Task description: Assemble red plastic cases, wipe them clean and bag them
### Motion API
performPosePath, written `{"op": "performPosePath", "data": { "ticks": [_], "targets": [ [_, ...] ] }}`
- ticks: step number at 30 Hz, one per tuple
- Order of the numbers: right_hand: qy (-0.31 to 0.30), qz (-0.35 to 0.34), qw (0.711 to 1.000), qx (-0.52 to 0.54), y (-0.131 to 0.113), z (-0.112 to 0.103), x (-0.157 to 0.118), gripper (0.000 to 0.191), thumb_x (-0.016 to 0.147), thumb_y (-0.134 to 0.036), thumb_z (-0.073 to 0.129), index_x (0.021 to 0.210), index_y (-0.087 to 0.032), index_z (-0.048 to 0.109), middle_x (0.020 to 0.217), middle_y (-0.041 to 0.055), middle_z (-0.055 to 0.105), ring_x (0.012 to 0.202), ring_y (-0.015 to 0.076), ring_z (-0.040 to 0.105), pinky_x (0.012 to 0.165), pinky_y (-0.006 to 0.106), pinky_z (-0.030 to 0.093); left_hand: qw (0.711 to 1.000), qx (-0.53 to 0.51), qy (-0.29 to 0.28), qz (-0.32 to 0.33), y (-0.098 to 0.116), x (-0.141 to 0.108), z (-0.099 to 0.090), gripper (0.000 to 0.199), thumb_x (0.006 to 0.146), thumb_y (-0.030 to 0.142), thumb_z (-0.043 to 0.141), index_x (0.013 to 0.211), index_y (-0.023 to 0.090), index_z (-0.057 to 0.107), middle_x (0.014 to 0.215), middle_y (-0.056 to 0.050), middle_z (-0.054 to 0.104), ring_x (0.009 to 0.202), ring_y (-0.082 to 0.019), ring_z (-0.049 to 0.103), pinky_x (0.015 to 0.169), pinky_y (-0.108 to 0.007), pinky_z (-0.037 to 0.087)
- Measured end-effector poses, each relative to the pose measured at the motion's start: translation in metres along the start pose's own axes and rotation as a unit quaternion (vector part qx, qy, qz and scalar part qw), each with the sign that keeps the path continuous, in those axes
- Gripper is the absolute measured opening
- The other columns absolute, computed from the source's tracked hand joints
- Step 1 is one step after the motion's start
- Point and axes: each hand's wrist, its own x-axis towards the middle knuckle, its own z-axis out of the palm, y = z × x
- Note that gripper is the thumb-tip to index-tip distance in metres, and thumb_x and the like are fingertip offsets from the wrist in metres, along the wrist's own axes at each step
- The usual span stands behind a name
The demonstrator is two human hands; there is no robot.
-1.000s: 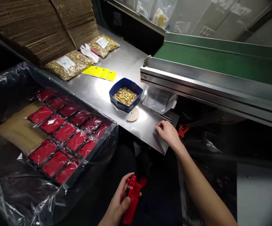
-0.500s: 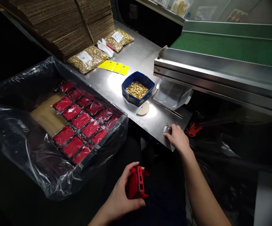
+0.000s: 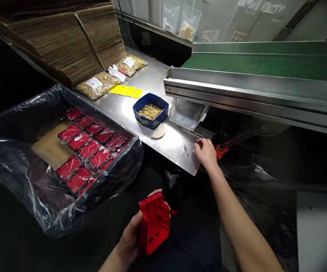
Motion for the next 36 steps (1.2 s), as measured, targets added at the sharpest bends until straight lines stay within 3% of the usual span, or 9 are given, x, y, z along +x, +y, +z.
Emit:
{"op": "performPosePath", "data": {
  "ticks": [3,7,11,15,19,23,30,36],
  "targets": [
    [0.0,-0.012,1.0,-0.012,-0.018,0.002,0.025,0.025,0.096,-0.03,0.051,0.113,-0.021,0.068,0.119,0.0127,0.064,0.114,0.0301,0.06,0.097,0.04,0.046,0.99,-0.136,0.008,-0.041,-0.003,0.001,0.011,0.068,0.094,0.063,0.062,0.147,0.02,0.057,0.139,-0.016,0.068,0.121,-0.031,0.068,0.108,-0.049,0.05],
    [0.009,0.02,0.999,-0.043,-0.033,0.01,0.045,0.03,0.096,-0.026,0.049,0.116,-0.015,0.068,0.121,0.0203,0.062,0.115,0.036,0.058,0.098,0.048,0.044,0.981,-0.185,0.04,-0.047,-0.002,0.006,0.024,0.072,0.099,0.064,0.054,0.148,0.012,0.054,0.127,-0.018,0.073,0.111,-0.029,0.071,0.1,-0.047,0.055],
    [0.002,0.033,0.997,-0.064,-0.032,0.013,0.038,0.032,0.095,-0.023,0.047,0.116,-0.011,0.067,0.123,0.0234,0.061,0.116,0.0385,0.057,0.097,0.051,0.045,0.981,-0.184,0.043,-0.037,-0.003,0.007,0.027,0.079,0.099,0.066,0.051,0.149,0.005,0.052,0.119,-0.02,0.074,0.104,-0.029,0.072,0.095,-0.045,0.057],
    [-0.011,-0.014,0.998,-0.067,-0.047,0.015,0.021,0.036,0.1,-0.024,0.042,0.124,-0.011,0.064,0.128,0.022,0.058,0.122,0.0371,0.054,0.103,0.05,0.042,0.982,-0.168,0.068,-0.049,-0.004,0.006,0.024,0.073,0.1,0.062,0.053,0.15,0.009,0.053,0.126,-0.02,0.074,0.11,-0.032,0.071,0.098,-0.048,0.056],
    [-0.069,-0.115,0.99,-0.051,-0.089,0.028,0.022,0.039,0.105,-0.027,0.041,0.14,-0.026,0.058,0.143,0.0113,0.051,0.118,0.0258,0.059,0.098,0.035,0.048,0.981,-0.138,0.124,-0.059,-0.003,0.007,0.021,0.067,0.102,0.056,0.053,0.147,0.007,0.057,0.124,-0.021,0.075,0.107,-0.031,0.074,0.096,-0.043,0.057],
    [-0.132,-0.165,0.975,-0.061,-0.124,0.047,0.036,0.046,0.106,-0.039,0.048,0.151,-0.041,0.047,0.151,0.0072,0.046,0.114,0.0271,0.062,0.092,0.037,0.05,0.973,-0.149,0.163,-0.071,0.004,0.004,0.019,0.068,0.103,0.057,0.05,0.145,0.005,0.058,0.121,-0.02,0.077,0.102,-0.03,0.076,0.094,-0.041,0.059],
    [-0.142,-0.127,0.977,-0.1,-0.142,0.054,0.047,0.046,0.105,-0.058,0.043,0.138,-0.03,0.058,0.133,0.0164,0.056,0.116,0.0348,0.059,0.094,0.047,0.048,0.962,-0.147,0.228,-0.029,0.014,-0.017,0.0,0.064,0.101,0.053,0.055,0.143,0.004,0.06,0.115,-0.02,0.078,0.097,-0.031,0.077,0.09,-0.041,0.06],
    [-0.112,-0.082,0.984,-0.108,-0.151,0.059,0.049,0.045,0.103,-0.051,0.051,0.13,-0.015,0.057,0.133,0.0229,0.056,0.124,0.038,0.054,0.101,0.048,0.045,0.959,-0.151,0.238,-0.027,0.017,-0.021,-0.013,0.064,0.103,0.053,0.052,0.142,0.003,0.06,0.114,-0.02,0.079,0.095,-0.03,0.077,0.088,-0.041,0.062]
  ]
}}
